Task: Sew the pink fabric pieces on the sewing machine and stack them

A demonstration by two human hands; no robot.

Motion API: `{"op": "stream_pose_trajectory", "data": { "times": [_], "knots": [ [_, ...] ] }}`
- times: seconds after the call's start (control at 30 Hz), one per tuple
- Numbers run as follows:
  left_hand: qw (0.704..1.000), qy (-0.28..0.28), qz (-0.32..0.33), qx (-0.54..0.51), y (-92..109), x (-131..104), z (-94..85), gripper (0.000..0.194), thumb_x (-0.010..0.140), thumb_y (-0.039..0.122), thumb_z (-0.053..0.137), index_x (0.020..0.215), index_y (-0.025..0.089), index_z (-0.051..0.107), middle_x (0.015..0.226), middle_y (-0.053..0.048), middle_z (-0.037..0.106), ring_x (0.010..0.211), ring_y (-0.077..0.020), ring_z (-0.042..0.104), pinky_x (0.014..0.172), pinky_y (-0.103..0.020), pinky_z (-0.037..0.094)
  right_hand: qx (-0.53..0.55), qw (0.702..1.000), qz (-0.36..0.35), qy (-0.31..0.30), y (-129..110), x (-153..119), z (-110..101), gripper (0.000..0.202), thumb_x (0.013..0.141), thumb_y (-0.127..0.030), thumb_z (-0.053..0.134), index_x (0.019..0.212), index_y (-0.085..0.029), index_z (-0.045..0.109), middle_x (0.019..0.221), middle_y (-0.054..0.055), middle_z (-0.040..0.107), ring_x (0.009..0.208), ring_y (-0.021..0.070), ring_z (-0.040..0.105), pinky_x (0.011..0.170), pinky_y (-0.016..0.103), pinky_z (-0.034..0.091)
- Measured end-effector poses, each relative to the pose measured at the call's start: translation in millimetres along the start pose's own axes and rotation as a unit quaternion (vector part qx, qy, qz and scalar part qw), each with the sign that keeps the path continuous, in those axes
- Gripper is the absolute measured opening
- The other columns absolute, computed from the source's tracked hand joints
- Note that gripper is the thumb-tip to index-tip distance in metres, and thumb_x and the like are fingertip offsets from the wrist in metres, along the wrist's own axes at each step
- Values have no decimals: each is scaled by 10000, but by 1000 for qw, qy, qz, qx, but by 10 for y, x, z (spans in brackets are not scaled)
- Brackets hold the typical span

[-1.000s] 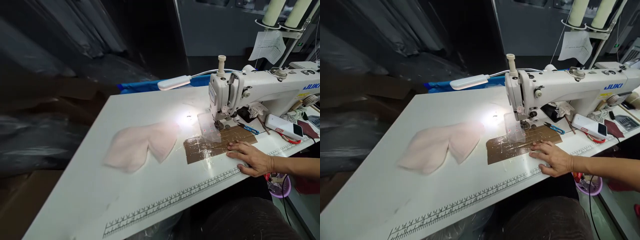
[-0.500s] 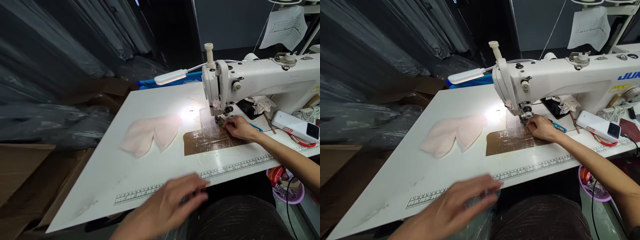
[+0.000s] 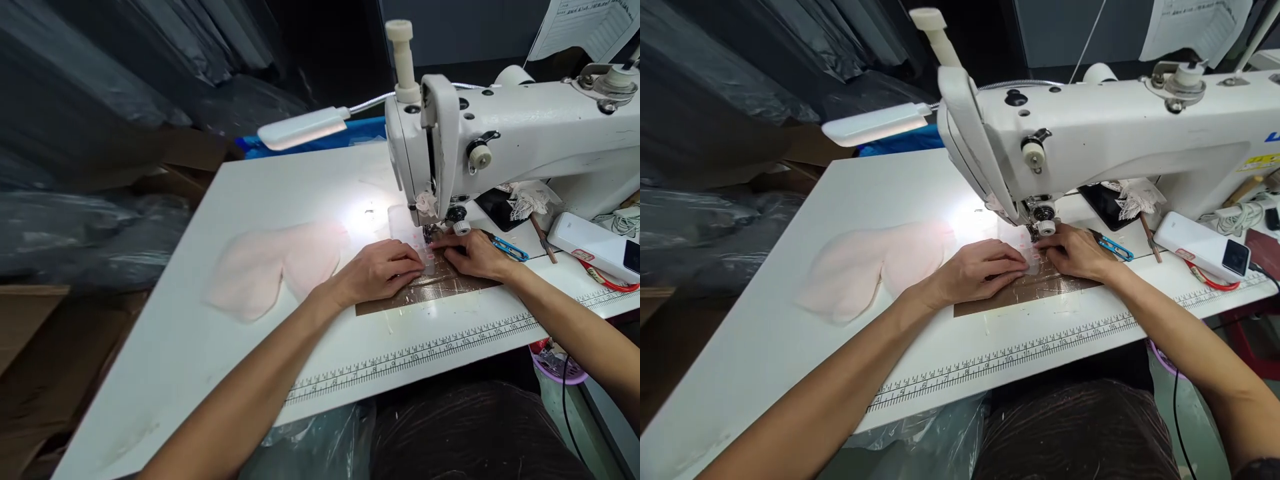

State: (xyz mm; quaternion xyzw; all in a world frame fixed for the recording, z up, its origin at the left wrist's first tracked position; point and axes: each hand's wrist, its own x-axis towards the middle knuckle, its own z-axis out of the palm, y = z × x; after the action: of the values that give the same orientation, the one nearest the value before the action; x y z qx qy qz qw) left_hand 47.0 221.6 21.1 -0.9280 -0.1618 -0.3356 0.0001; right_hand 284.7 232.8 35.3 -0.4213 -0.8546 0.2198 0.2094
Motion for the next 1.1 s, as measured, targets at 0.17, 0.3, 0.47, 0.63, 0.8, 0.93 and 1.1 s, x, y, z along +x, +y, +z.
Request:
{"op": "stream_pose_trajectory", "data": {
  "times": [0.17,0.3,0.47,0.63,0.8,0.93,1.1],
  "knots": [
    [999,12,7,51,30,20,41,135,967,144,556,874,146,653,859,-46,734,718,-138,666,636,-275,562,-33,999,-20,-30,46,-15,8,301,901,-197,555,1101,-249,774,1011,50,650,715,115,555,681,242,434],
    [997,25,-12,69,72,8,38,123,969,159,559,886,160,649,970,-59,745,799,-141,683,665,-282,549,-36,998,-24,-34,48,-23,14,332,908,-195,549,1158,-271,755,1052,56,643,757,125,576,739,268,467],
    [998,12,-16,61,83,-1,48,149,977,152,535,895,161,660,926,-43,754,780,-135,681,692,-294,545,-38,998,-20,-39,57,-23,25,338,928,-215,557,1208,-287,731,1068,59,634,800,138,596,786,290,488],
    [999,14,-6,42,82,5,57,133,963,123,548,898,137,663,873,-51,755,732,-138,668,668,-286,532,-45,998,-8,-43,42,-23,24,337,936,-224,554,1216,-299,725,1072,64,621,845,160,602,808,309,487],
    [998,-27,-31,49,143,32,3,147,951,195,542,917,153,679,906,-43,749,722,-156,654,655,-314,506,-54,996,-40,-54,39,-41,0,320,923,-209,540,1154,-264,755,1054,76,618,829,165,596,799,320,491],
    [997,-24,-6,73,170,61,-27,155,904,179,542,854,139,683,901,-59,741,667,-159,613,652,-324,485,-84,992,-79,-53,59,-54,4,307,916,-209,538,1122,-255,760,1058,79,609,881,182,597,821,339,497],
    [997,-27,-2,69,136,55,-11,150,874,210,558,853,141,689,893,-56,739,668,-164,610,661,-323,477,-102,988,-111,-26,17,-64,15,311,903,-182,545,1125,-252,750,1098,71,613,912,190,584,826,331,513]
  ]
}}
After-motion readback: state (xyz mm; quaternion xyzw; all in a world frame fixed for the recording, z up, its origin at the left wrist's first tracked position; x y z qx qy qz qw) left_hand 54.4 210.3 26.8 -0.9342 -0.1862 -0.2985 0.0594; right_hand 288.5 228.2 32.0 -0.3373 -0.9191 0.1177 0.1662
